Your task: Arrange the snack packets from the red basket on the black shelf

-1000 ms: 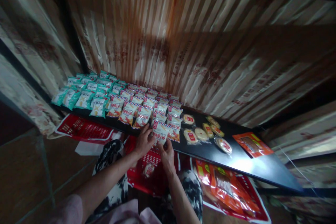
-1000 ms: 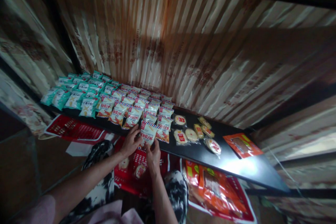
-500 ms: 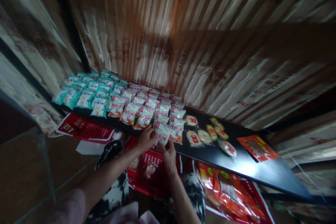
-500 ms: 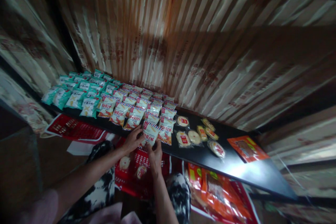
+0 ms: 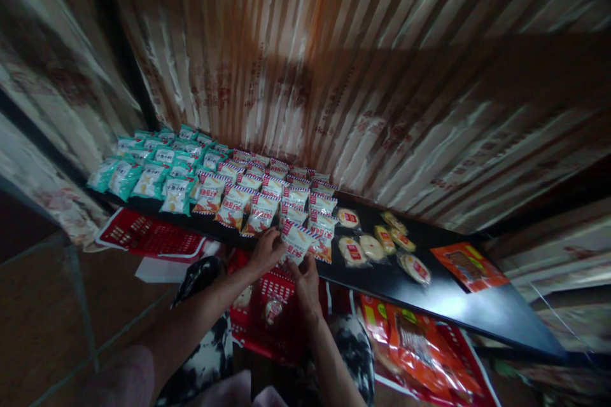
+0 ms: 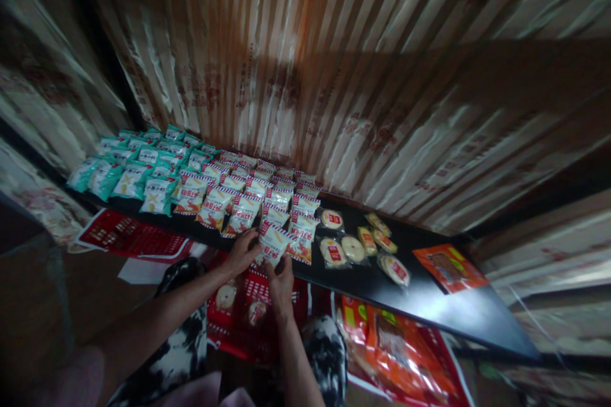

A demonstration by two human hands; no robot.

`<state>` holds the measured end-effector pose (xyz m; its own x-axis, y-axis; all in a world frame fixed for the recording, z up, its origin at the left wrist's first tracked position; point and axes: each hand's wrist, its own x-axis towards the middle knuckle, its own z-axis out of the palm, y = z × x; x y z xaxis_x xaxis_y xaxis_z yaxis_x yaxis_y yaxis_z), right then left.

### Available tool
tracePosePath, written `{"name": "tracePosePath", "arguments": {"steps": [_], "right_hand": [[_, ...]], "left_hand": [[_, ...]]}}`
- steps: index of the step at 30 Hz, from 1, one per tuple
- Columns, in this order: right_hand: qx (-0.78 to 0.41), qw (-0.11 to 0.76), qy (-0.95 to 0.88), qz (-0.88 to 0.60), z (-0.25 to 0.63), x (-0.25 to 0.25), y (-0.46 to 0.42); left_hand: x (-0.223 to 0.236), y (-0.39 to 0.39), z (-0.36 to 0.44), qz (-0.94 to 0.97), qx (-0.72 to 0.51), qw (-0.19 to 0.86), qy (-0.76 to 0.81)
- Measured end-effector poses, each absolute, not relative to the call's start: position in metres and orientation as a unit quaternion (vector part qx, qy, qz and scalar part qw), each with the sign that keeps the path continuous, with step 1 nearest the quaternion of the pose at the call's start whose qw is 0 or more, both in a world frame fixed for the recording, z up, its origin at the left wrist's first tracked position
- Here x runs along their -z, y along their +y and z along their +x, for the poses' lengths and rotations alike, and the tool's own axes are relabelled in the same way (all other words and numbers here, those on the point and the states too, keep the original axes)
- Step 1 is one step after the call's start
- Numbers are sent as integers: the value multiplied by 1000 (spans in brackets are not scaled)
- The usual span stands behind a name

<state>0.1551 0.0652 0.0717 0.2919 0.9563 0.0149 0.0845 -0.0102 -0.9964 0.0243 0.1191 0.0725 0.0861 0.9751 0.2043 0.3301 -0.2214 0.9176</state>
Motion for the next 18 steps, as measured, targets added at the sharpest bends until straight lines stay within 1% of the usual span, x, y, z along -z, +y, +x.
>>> {"name": "tracePosePath", "arguments": {"steps": [12,18], "right_hand": [[-380,567,-466,-563,152,-76,80],[-374,564,-458,-576,155,-69,92]], "left_hand": [[-82,127,28,630,-477,375,484],[-78,133,29,636,-495,354,475]]}}
